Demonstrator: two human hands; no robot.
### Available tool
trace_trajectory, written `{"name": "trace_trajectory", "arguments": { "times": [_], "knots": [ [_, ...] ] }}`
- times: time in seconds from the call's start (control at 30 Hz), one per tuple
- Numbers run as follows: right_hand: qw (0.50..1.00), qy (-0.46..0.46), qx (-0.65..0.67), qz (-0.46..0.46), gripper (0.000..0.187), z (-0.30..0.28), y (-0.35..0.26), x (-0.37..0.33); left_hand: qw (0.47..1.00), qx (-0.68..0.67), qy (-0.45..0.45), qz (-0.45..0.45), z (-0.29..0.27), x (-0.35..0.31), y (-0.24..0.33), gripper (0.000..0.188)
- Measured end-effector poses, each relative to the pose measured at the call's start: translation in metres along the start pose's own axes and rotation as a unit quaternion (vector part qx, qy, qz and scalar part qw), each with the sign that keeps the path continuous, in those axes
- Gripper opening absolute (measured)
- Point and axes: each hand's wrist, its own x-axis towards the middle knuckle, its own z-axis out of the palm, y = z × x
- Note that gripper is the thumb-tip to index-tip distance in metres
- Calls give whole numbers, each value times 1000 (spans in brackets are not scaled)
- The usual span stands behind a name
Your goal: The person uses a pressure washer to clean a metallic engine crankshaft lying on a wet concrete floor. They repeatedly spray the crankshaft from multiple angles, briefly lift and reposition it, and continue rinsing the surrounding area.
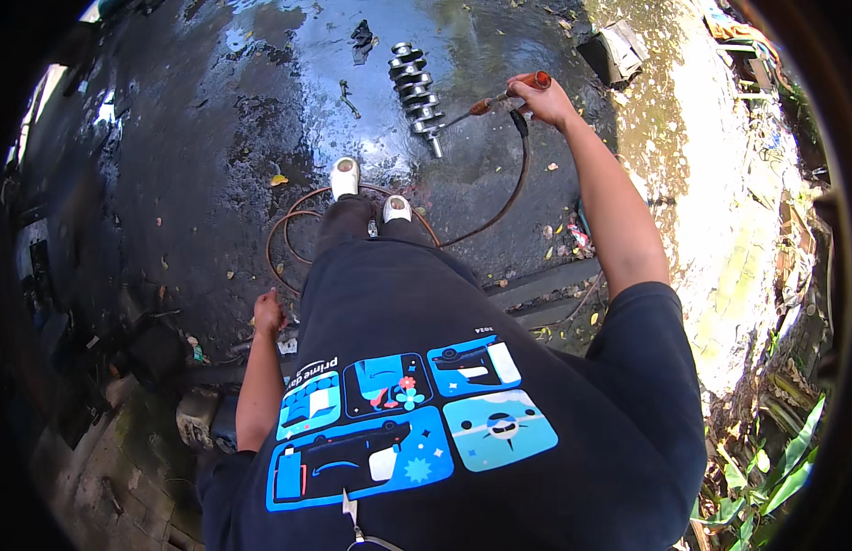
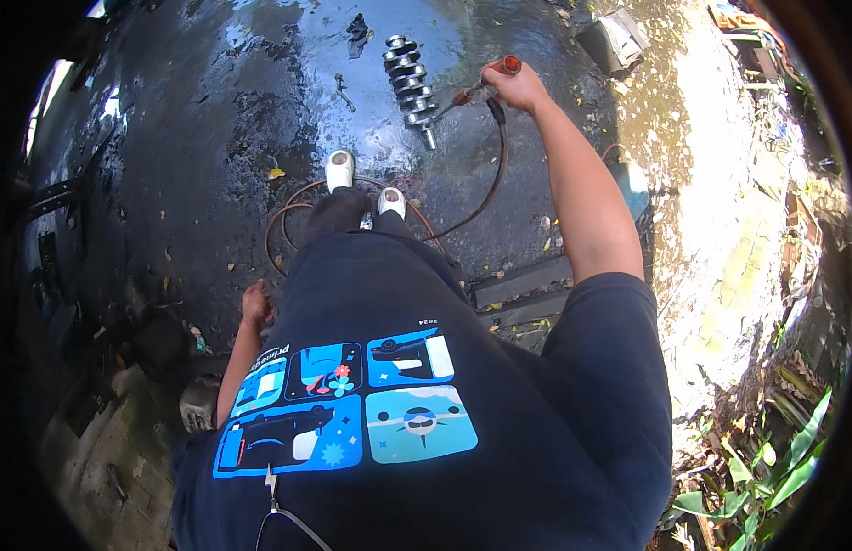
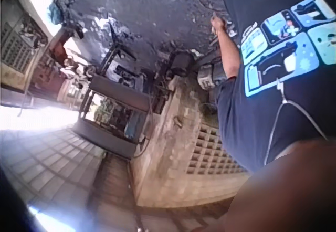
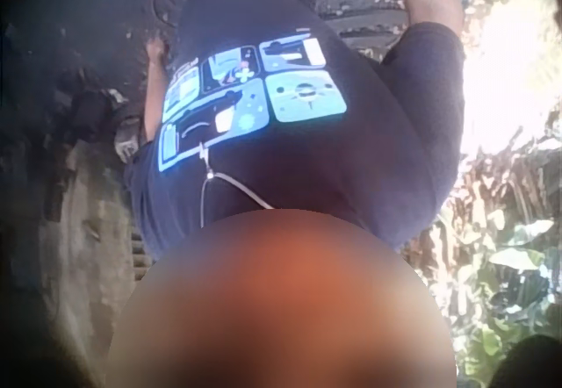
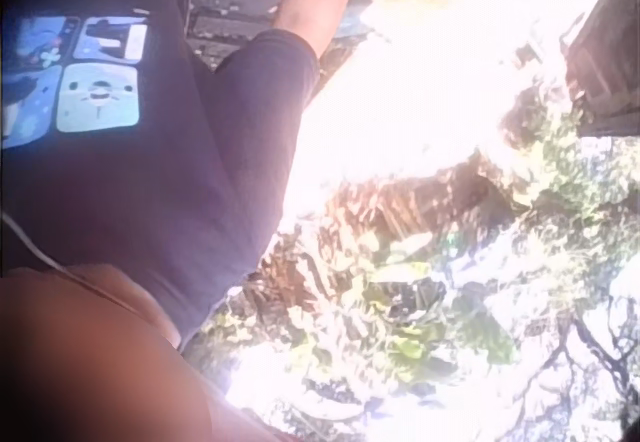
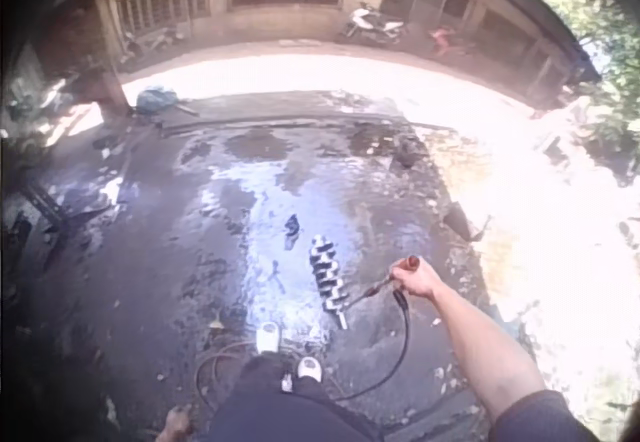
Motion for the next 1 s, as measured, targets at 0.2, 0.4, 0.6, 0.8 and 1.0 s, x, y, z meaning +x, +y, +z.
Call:
{"name": "trace_trajectory", "arguments": {
  "times": [0.2,0.4,0.6,0.8,1.0],
  "knots": [
    [999,32,19,-22,31,3,5,0,998,-26,3,-64,-20,-19,-66,29],
    [999,28,34,-28,30,2,3,-2,998,-41,6,-47,-19,-26,-58,26],
    [999,37,18,-29,31,6,0,4,992,-111,13,62,-20,-21,-18,33],
    [999,-1,-9,-33,34,8,0,8,995,-87,13,41,-7,-22,-37,29],
    [997,6,-14,-70,32,13,1,13,998,-46,-41,-32,0,-25,-77,27]
  ]
}}
